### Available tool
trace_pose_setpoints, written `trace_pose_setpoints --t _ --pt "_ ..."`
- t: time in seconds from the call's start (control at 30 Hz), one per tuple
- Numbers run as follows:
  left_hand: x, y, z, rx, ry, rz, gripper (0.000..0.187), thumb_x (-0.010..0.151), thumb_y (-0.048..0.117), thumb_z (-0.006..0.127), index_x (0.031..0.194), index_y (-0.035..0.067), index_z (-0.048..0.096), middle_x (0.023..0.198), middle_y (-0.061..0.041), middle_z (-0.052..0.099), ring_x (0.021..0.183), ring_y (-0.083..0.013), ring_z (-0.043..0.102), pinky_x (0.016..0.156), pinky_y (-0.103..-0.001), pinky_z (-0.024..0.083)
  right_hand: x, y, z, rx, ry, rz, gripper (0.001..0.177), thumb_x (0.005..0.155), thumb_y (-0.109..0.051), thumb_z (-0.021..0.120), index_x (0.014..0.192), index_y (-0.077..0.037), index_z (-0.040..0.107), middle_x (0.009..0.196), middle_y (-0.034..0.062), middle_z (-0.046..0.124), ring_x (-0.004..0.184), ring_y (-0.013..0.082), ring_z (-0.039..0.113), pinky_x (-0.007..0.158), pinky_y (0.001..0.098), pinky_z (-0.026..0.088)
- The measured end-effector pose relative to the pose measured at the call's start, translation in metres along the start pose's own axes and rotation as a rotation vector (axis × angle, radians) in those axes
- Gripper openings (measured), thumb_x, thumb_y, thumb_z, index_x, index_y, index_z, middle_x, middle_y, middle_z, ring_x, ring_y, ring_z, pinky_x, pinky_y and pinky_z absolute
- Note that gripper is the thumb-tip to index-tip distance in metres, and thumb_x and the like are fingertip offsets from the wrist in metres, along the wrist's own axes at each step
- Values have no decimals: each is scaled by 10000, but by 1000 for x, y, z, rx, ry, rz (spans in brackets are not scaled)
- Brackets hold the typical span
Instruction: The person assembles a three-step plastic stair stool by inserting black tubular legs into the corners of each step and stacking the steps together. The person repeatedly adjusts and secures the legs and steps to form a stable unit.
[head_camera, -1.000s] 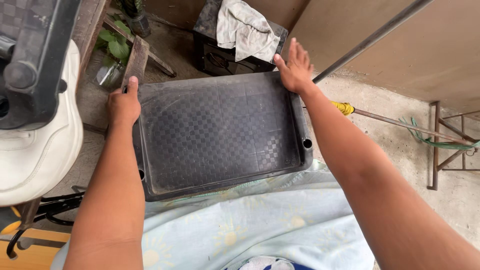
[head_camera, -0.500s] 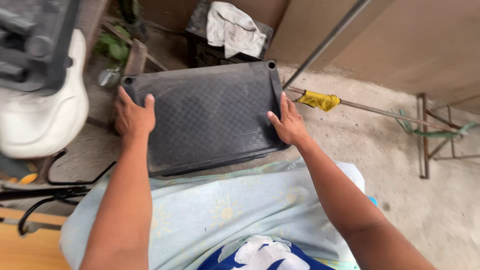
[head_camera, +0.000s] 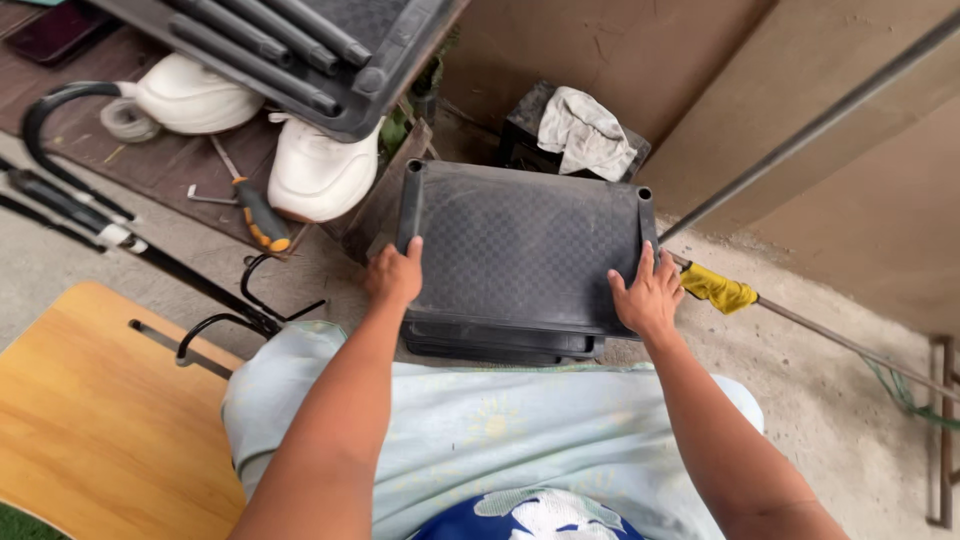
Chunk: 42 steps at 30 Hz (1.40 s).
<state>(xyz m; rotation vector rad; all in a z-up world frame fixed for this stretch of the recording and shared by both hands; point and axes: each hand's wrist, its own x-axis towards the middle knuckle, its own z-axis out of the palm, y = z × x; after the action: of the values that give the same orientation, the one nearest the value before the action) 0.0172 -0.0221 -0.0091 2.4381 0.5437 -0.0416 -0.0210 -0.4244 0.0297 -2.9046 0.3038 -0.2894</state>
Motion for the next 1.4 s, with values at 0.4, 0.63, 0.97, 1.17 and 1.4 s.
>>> trace_pose_setpoints --t 0.4,0.63,0.97,1.17,1.4 --pt "-45 50 -99 -40 -37 167 651 969 494 594 1445 60 501 1477 -224 486 1367 -370 465 1098 -486 410 75 -324 -132 393 338 -930 393 918 -238 767 1271 -103 659 1344 129 613 1313 379 506 1102 501 407" --pt "-76 35 -87 -374 186 757 239 956 209 676 1128 47 705 1057 -114 732 918 -284 729 805 -391 593 120 -435 -132 51 40 -814 466 898 -229 681 1337 -106 582 1124 183 675 1177 389 563 1018 602 352" --pt "-65 31 -83 -420 56 729 240 952 210 692 1143 65 692 964 -68 740 772 -228 719 697 -358 594 146 -449 -104 74 282 -727 193 872 -190 710 991 -38 708 1025 207 697 1019 394 657 876 551 459" --pt "-65 28 -84 -499 115 734 211 953 204 684 1104 60 713 959 -67 742 770 -208 727 700 -337 602 152 -409 -112 1109 -98 -216 176 935 -188 738 1072 -78 729 860 25 717 720 142 633 623 321 521" --pt "-63 26 -97 -739 193 674 535 992 383 648 1346 -8 559 1134 -142 672 866 -235 714 682 -312 609 38 -277 -59 1269 -494 -276 260 928 -87 705 1157 -45 588 1018 68 710 905 191 726 790 351 637"
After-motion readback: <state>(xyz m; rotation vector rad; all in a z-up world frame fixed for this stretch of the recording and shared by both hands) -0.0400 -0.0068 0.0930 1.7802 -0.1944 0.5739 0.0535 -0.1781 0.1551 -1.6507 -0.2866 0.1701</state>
